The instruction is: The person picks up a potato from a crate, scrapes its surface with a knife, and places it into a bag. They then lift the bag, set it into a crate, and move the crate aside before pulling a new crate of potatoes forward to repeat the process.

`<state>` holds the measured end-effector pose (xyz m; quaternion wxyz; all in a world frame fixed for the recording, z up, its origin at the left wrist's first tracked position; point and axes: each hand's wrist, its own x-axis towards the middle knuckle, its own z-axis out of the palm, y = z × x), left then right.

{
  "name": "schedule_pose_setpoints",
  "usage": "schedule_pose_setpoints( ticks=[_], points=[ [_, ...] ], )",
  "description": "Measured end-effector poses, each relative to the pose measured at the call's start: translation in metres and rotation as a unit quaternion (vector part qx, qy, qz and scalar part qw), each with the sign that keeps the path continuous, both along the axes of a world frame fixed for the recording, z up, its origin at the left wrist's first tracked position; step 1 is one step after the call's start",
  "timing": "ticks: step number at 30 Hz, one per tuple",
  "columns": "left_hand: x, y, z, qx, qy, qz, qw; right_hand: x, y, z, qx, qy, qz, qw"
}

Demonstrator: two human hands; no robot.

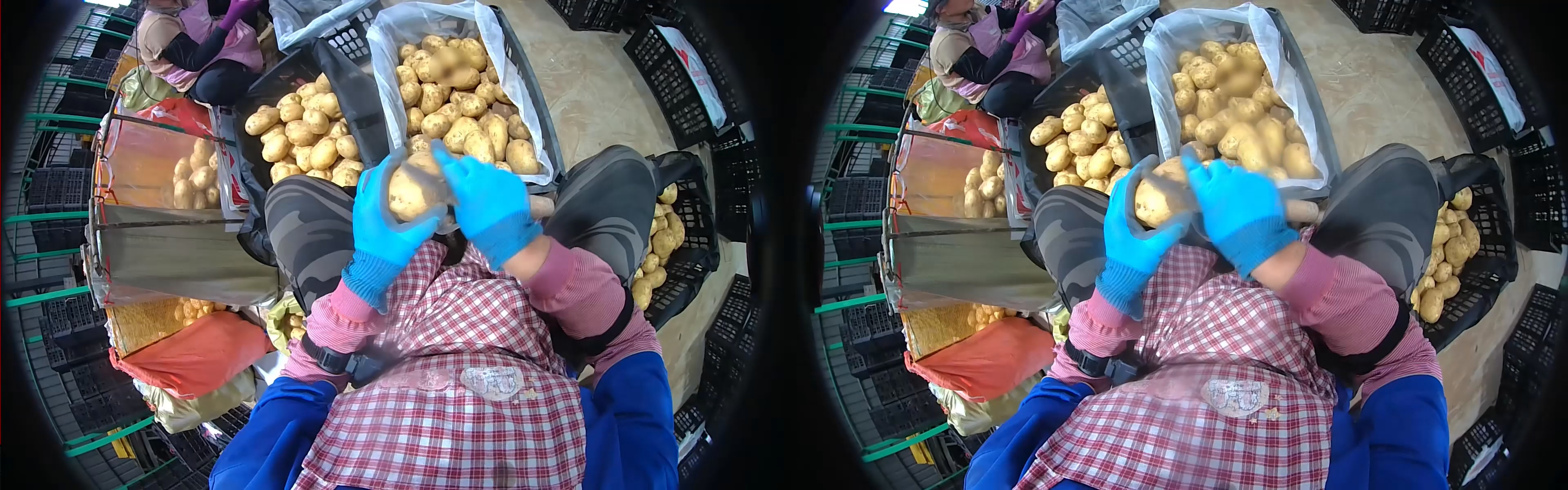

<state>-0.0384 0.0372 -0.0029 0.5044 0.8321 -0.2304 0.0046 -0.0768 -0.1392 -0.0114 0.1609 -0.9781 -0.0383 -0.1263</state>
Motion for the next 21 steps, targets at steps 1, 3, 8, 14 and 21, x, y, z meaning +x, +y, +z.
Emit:
schedule_pose_setpoints(
  ticks=[1, 3, 8, 14, 21],
  points=[
    [0.000, 0.002, -0.002, -0.011, 0.014, -0.002, 1.000, -0.001, 0.002, 0.004, 0.000, 0.002, 0.014, 1.000],
    [0.002, 0.003, -0.005, -0.006, 0.018, 0.000, 1.000, 0.000, 0.001, 0.002, 0.003, 0.015, 0.014, 1.000],
    [-0.001, 0.001, -0.001, -0.012, 0.018, -0.010, 1.000, 0.002, -0.001, -0.004, -0.010, 0.021, -0.011, 1.000],
    [-0.005, 0.008, -0.008, 0.001, 0.035, -0.008, 0.999, -0.006, 0.012, -0.001, -0.002, 0.028, 0.003, 1.000],
    [-0.004, 0.003, -0.004, -0.088, 0.143, 0.005, 0.986, 0.003, -0.005, -0.006, 0.002, -0.012, 0.001, 1.000]
  ],
)
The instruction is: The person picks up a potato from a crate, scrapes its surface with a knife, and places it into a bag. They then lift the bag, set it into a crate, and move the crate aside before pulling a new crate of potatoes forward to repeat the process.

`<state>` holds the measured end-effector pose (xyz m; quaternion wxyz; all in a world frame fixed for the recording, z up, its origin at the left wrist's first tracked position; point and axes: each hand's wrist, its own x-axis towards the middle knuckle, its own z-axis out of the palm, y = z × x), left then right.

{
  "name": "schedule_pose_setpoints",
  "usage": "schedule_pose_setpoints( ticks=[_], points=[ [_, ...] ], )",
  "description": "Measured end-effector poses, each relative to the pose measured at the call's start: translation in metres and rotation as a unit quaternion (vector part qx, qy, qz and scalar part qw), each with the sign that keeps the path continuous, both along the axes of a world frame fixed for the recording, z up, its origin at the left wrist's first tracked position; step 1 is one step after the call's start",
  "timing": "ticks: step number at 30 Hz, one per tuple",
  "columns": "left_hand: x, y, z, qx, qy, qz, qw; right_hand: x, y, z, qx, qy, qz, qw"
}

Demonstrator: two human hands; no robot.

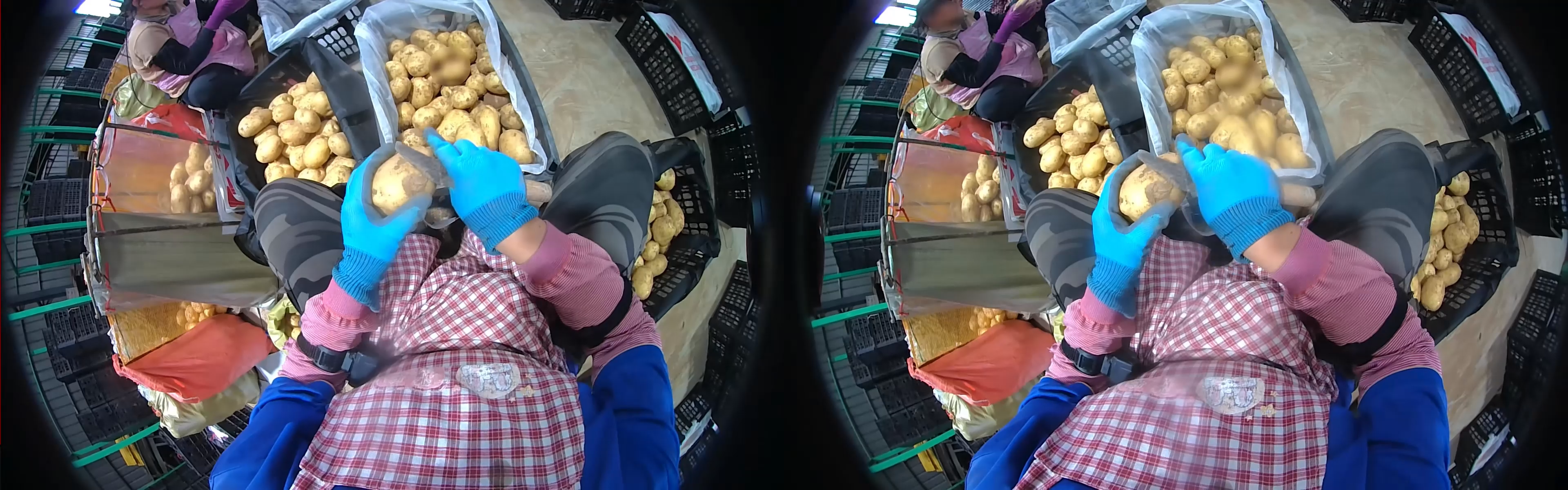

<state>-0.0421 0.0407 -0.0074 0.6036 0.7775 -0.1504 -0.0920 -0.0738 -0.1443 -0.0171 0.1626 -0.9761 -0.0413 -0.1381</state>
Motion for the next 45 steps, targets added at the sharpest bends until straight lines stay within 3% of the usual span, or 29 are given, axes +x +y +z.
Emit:
schedule_pose_setpoints(
  ticks=[8, 13, 19, 27, 39, 42, 45],
  points=[
    [0.000, 0.002, -0.007, 0.023, -0.073, -0.006, 0.997, -0.011, 0.011, 0.007, -0.037, 0.025, -0.004, 0.999],
    [-0.006, -0.006, 0.008, -0.103, 0.077, 0.022, 0.991, -0.004, 0.003, 0.002, -0.019, 0.021, 0.003, 1.000],
    [-0.010, -0.008, 0.003, -0.059, 0.047, 0.052, 0.996, -0.008, 0.011, 0.010, -0.022, 0.039, -0.031, 0.998],
    [-0.014, -0.015, -0.007, 0.015, -0.106, 0.086, 0.991, -0.008, 0.015, 0.003, -0.016, 0.037, -0.027, 0.999],
    [-0.014, -0.022, -0.010, 0.013, -0.093, 0.118, 0.989, -0.002, 0.007, 0.009, 0.007, 0.055, -0.031, 0.998],
    [-0.014, -0.020, -0.014, 0.042, -0.113, 0.110, 0.987, -0.008, 0.016, 0.004, -0.049, 0.015, -0.026, 0.998],
    [-0.013, -0.015, -0.012, 0.064, -0.136, 0.098, 0.984, -0.010, 0.018, 0.006, -0.036, 0.066, -0.021, 0.997]
  ],
)
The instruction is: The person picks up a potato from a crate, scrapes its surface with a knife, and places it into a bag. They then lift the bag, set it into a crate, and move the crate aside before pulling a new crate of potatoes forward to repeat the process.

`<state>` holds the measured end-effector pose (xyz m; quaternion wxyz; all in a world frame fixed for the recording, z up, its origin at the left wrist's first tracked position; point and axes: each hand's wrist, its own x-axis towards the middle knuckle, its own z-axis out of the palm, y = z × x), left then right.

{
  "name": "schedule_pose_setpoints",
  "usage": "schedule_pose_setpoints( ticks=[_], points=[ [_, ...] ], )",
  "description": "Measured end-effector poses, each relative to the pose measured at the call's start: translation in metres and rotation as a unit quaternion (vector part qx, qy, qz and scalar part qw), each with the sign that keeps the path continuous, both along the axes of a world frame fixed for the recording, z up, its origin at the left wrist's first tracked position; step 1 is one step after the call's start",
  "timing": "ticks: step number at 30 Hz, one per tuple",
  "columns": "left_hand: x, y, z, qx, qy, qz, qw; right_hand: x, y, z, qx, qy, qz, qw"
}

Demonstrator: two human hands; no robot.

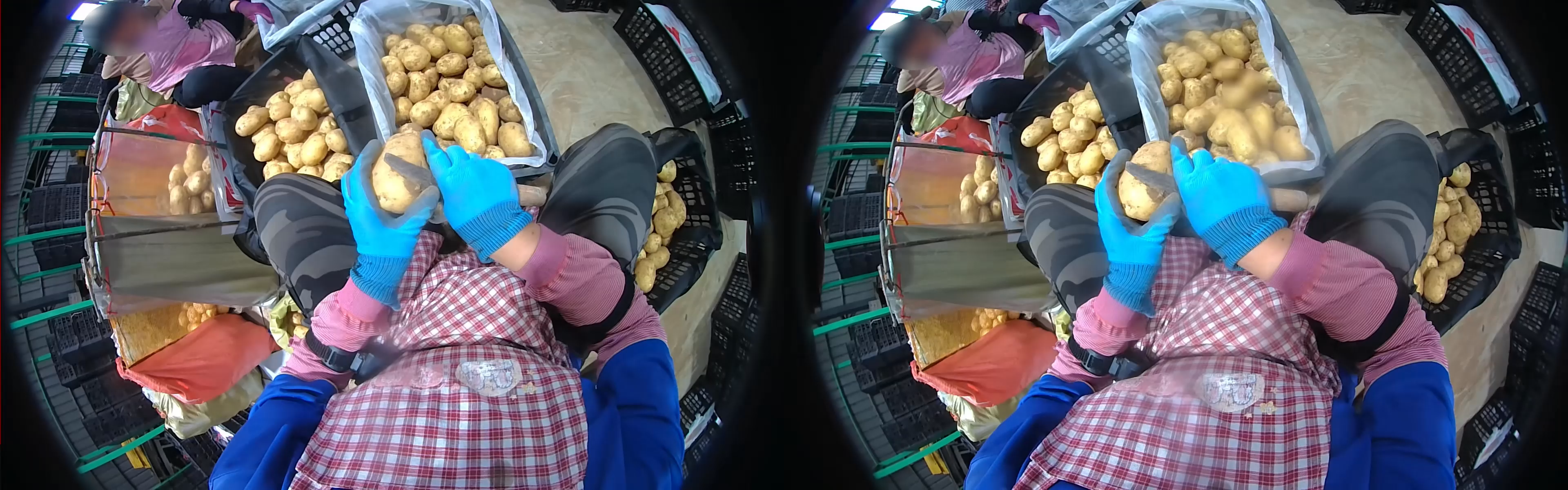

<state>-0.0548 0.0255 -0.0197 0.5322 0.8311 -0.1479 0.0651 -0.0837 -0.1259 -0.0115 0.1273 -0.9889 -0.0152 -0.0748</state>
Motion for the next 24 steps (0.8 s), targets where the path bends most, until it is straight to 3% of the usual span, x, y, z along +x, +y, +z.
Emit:
schedule_pose_setpoints(
  ticks=[4, 6, 9, 10, 13, 14, 17, 21, 24],
  points=[
    [0.000, 0.006, -0.001, 0.044, -0.017, -0.027, 0.999, -0.004, -0.002, -0.002, -0.048, -0.038, 0.023, 0.998],
    [0.002, 0.004, 0.000, -0.068, 0.072, -0.038, 0.994, -0.001, -0.008, 0.002, -0.061, -0.044, 0.033, 0.997],
    [-0.002, -0.004, 0.016, -0.178, 0.130, -0.055, 0.974, 0.020, -0.032, -0.016, 0.258, -0.082, -0.013, 0.963],
    [-0.004, -0.006, 0.021, -0.206, 0.137, -0.061, 0.967, 0.026, -0.041, -0.011, 0.513, 0.044, -0.050, 0.856],
    [0.009, 0.009, 0.016, -0.092, 0.012, -0.162, 0.982, 0.010, -0.054, 0.023, 0.720, 0.214, -0.003, 0.660],
    [0.010, 0.009, 0.017, -0.079, -0.004, -0.173, 0.982, 0.006, -0.048, 0.036, 0.719, 0.199, 0.032, 0.665],
    [0.008, 0.005, 0.021, -0.184, 0.036, -0.167, 0.968, 0.002, -0.043, 0.031, 0.751, 0.150, 0.065, 0.639],
    [0.007, 0.004, 0.027, -0.248, 0.180, -0.147, 0.940, -0.002, -0.036, 0.035, 0.776, 0.126, 0.100, 0.610],
    [0.005, 0.003, 0.030, -0.275, 0.208, -0.136, 0.929, 0.000, -0.038, 0.035, 0.762, 0.130, 0.111, 0.625]
  ],
)
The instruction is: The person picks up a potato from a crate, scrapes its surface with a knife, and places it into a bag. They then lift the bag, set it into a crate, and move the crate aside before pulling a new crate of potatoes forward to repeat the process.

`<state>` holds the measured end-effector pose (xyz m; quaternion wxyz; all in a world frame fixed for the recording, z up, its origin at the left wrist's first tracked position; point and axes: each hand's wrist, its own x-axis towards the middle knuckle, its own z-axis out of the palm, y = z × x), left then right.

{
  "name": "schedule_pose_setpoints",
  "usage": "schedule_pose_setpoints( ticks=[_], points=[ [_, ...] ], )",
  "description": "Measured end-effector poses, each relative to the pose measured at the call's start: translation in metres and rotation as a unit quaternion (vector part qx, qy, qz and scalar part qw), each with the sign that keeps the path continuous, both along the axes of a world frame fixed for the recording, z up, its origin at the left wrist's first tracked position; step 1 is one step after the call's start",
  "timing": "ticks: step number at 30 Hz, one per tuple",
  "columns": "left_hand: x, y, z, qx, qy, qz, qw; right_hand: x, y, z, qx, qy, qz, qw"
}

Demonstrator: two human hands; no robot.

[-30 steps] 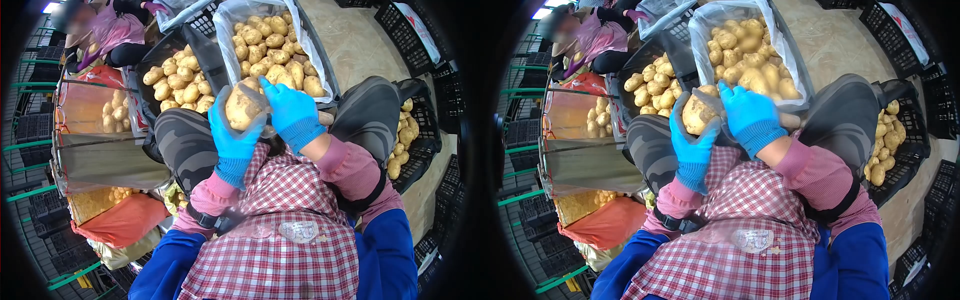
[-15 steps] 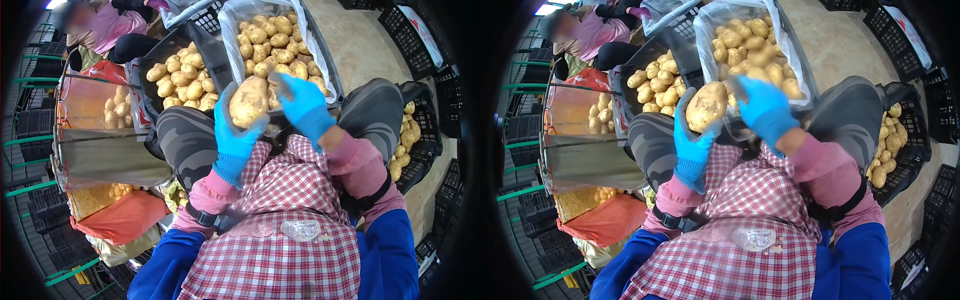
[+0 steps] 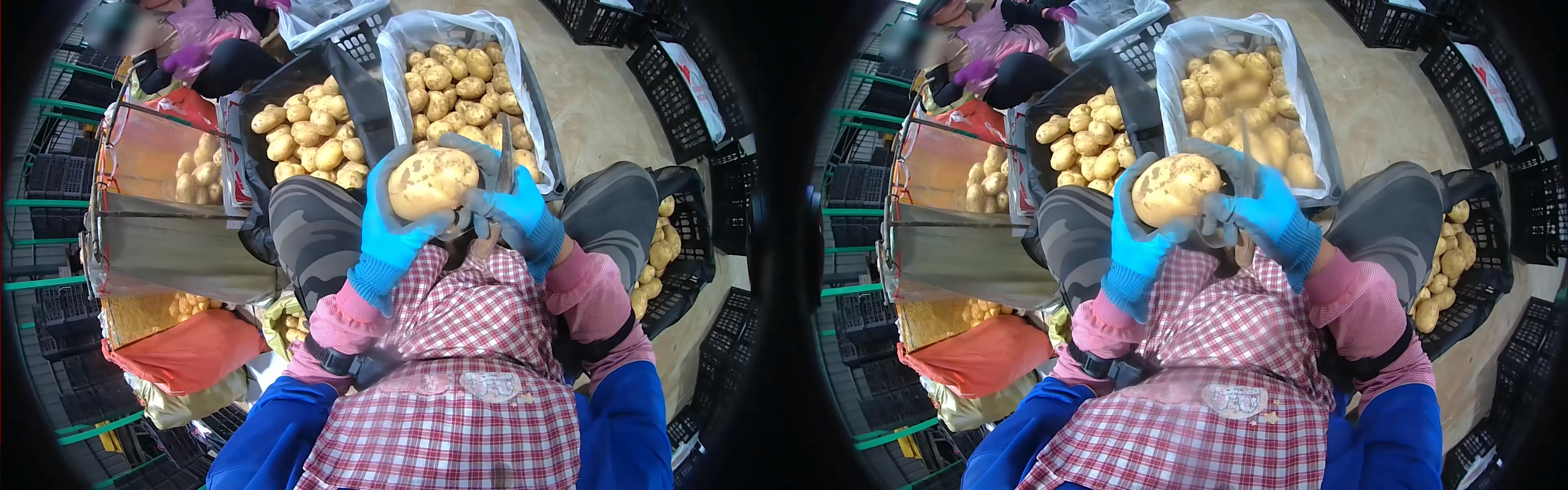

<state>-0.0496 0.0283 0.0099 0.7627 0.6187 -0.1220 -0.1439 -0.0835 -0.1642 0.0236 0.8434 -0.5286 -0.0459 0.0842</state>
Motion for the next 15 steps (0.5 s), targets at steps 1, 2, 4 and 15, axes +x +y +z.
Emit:
schedule_pose_setpoints(
  ticks=[1, 2, 4, 15],
  points=[
    [0.000, 0.001, -0.004, 0.041, -0.056, 0.015, 0.997, 0.000, 0.000, 0.001, 0.000, -0.003, 0.005, 1.000],
    [0.000, 0.003, -0.011, 0.081, -0.112, 0.031, 0.990, 0.002, 0.004, -0.005, 0.011, -0.026, -0.018, 0.999],
    [0.001, 0.006, -0.019, 0.151, -0.214, 0.052, 0.964, 0.007, 0.017, -0.018, 0.034, -0.068, -0.064, 0.995],
    [0.002, 0.002, -0.016, 0.029, -0.119, 0.114, 0.986, -0.010, 0.025, -0.008, 0.000, 0.027, -0.046, 0.999]
  ],
)
